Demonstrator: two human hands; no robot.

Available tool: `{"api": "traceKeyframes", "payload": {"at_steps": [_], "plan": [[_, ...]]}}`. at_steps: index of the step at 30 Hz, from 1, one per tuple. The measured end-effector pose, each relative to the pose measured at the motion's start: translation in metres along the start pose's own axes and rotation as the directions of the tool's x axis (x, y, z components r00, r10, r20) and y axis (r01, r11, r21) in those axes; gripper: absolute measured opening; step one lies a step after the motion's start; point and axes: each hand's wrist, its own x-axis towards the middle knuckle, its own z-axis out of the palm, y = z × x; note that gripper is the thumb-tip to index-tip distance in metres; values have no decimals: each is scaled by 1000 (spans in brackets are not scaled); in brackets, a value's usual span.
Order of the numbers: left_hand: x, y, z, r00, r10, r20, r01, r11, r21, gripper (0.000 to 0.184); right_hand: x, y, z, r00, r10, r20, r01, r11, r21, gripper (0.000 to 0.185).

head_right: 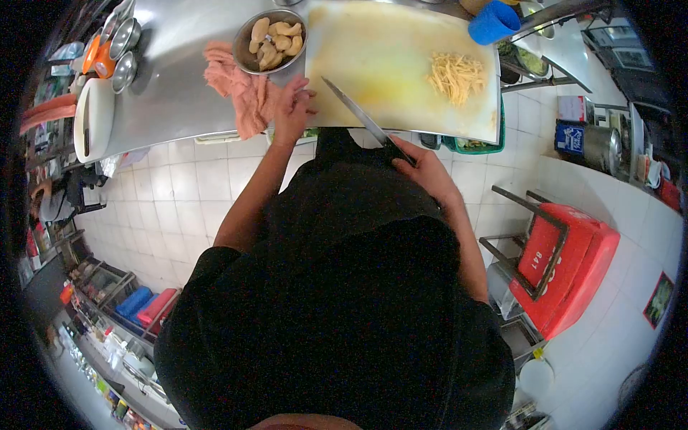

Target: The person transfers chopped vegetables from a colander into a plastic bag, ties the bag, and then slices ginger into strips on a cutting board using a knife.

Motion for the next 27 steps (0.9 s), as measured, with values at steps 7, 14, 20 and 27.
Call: {"api": "traceKeyframes", "payload": {"at_steps": [7, 14, 20, 27], "plan": [[13, 24, 1, 953, -297, 62, 272, 744, -610, 70, -3, -9, -3, 999, -47, 2, 47, 996, -76, 53], [22, 48, 14, 949, -283, 137, 282, 576, -767, 81, -2, -17, -7, 992, -28, 126, 25, 999, 24, 51], [16, 42, 6, 927, -351, 133, 340, 633, -695, 77, -8, 13, -17, 989, 148, -30, -146, 988, 57, 51], [7, 36, -27, 903, -427, -46, 322, 745, -584, 53, -11, 7, -14, 1000, 14, 8, -14, 1000, 25, 50]]}}
